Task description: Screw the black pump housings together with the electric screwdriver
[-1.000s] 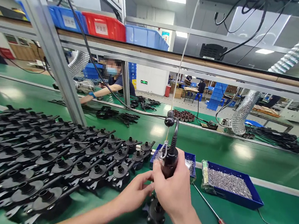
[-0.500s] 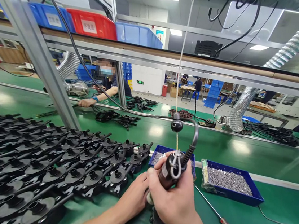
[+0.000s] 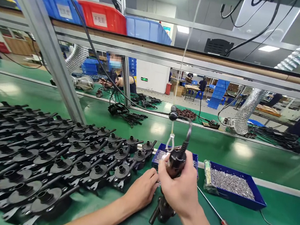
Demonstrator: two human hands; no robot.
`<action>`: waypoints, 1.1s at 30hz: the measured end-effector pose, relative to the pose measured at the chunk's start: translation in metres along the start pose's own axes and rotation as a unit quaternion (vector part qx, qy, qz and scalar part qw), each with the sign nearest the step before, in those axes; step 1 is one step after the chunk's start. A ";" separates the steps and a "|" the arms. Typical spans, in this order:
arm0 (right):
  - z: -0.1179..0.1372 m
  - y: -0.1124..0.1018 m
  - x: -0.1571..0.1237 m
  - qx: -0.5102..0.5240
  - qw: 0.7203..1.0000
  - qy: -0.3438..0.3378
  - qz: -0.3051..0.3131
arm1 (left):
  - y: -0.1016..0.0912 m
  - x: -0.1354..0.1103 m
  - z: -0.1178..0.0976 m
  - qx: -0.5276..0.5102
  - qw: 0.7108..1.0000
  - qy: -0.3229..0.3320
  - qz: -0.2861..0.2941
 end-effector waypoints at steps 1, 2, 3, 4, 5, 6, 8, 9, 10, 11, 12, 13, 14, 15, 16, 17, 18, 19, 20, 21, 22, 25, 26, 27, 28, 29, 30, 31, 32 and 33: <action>0.002 -0.005 0.001 0.012 1.000 0.004 -0.014 | 0.000 0.000 0.000 0.006 1.000 -0.003 0.003; 0.004 -0.010 0.003 0.021 0.999 0.007 -0.024 | 0.000 0.001 0.000 0.012 1.000 -0.006 0.006; 0.006 -0.014 0.004 0.029 0.999 0.008 -0.029 | 0.000 0.002 0.001 0.018 1.000 -0.008 0.008; 0.008 -0.017 0.005 0.035 0.999 0.008 -0.032 | 0.001 0.003 0.002 0.022 1.000 -0.010 0.010; 0.011 -0.019 0.006 0.040 0.999 0.006 -0.034 | 0.003 0.004 0.003 0.026 1.000 -0.010 0.011; 0.013 -0.020 0.007 0.043 0.998 0.003 -0.035 | 0.005 0.005 0.004 0.030 0.999 -0.010 0.012; 0.016 -0.023 0.007 0.046 0.998 -0.001 -0.039 | 0.010 0.006 0.007 0.036 0.999 -0.008 0.014; 0.017 -0.023 0.007 0.045 0.998 -0.002 -0.040 | 0.012 0.007 0.009 0.039 0.999 -0.006 0.016; 0.017 -0.024 0.007 0.044 0.998 -0.003 -0.038 | 0.014 0.007 0.010 0.042 0.999 -0.005 0.016; 0.018 -0.023 0.007 0.046 0.998 -0.001 -0.033 | 0.014 0.007 0.011 0.044 0.999 -0.004 0.016; 0.018 -0.022 0.007 0.049 0.998 0.003 -0.027 | 0.014 0.006 0.010 0.046 0.999 -0.004 0.015; 0.018 -0.021 0.006 0.053 0.998 0.007 -0.021 | 0.014 0.004 0.010 0.047 0.999 -0.004 0.014; 0.018 -0.020 0.006 0.058 0.998 0.012 -0.015 | 0.012 0.003 0.008 0.048 0.999 -0.003 0.013; 0.018 -0.018 0.005 0.063 0.998 0.015 -0.008 | 0.011 0.001 0.005 0.048 0.999 -0.001 0.013; 0.018 -0.017 0.005 0.068 0.998 0.017 -0.002 | 0.009 -0.002 0.003 0.046 0.999 0.002 0.014; 0.017 -0.015 0.004 0.072 0.997 0.018 0.005 | 0.008 -0.004 0.000 0.043 0.999 0.005 0.015; 0.017 -0.014 0.004 0.075 0.997 0.017 0.011 | 0.006 -0.007 -0.002 0.042 0.999 0.006 0.015; 0.016 -0.012 0.004 0.076 0.997 0.016 0.020 | 0.004 -0.009 -0.003 0.041 0.999 0.004 0.014; 0.015 -0.010 0.003 0.077 0.997 0.016 0.028 | 0.001 -0.011 -0.004 0.041 0.999 0.000 0.012; 0.013 -0.009 0.003 0.077 0.996 0.017 0.036 | -0.001 -0.013 -0.003 0.040 0.999 -0.006 0.010; 0.012 -0.008 0.003 0.078 0.996 0.016 0.043 | -0.003 -0.014 -0.002 0.036 0.999 -0.011 0.007; 0.010 -0.006 0.003 0.084 0.995 0.013 0.057 | -0.009 -0.015 -0.002 0.002 1.000 -0.014 0.004; 0.010 -0.006 0.003 0.086 0.994 0.012 0.059 | -0.010 -0.014 -0.003 -0.007 1.000 -0.012 0.003; 0.010 -0.006 0.004 0.087 0.994 0.011 0.059 | -0.011 -0.014 -0.005 -0.011 1.000 -0.010 0.003; 0.010 -0.006 0.004 0.087 0.994 0.011 0.059 | -0.011 -0.013 -0.007 -0.011 1.000 -0.008 0.002; 0.010 -0.006 0.004 0.086 0.994 0.011 0.059 | -0.011 -0.012 -0.009 -0.008 1.000 -0.006 0.003; 0.010 -0.006 0.004 0.084 0.995 0.011 0.058 | -0.010 -0.011 -0.011 -0.004 1.000 -0.005 0.005; 0.011 -0.006 0.004 0.081 0.995 0.011 0.059 | -0.008 -0.010 -0.011 -0.001 1.000 -0.004 0.009; 0.011 -0.006 0.004 0.078 0.995 0.010 0.059 | -0.006 -0.009 -0.011 0.002 1.000 -0.004 0.012; 0.011 -0.006 0.004 0.075 0.995 0.010 0.060 | -0.004 -0.007 -0.011 0.003 1.000 -0.005 0.015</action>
Point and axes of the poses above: each hand's wrist, its own x-axis towards the middle knuckle, its own y-axis out of the palm, z = x × y, the point moved 7 cm from there along x, towards the middle knuckle, and after that the axes turned 2 degrees about y, right-handed, at the moved point
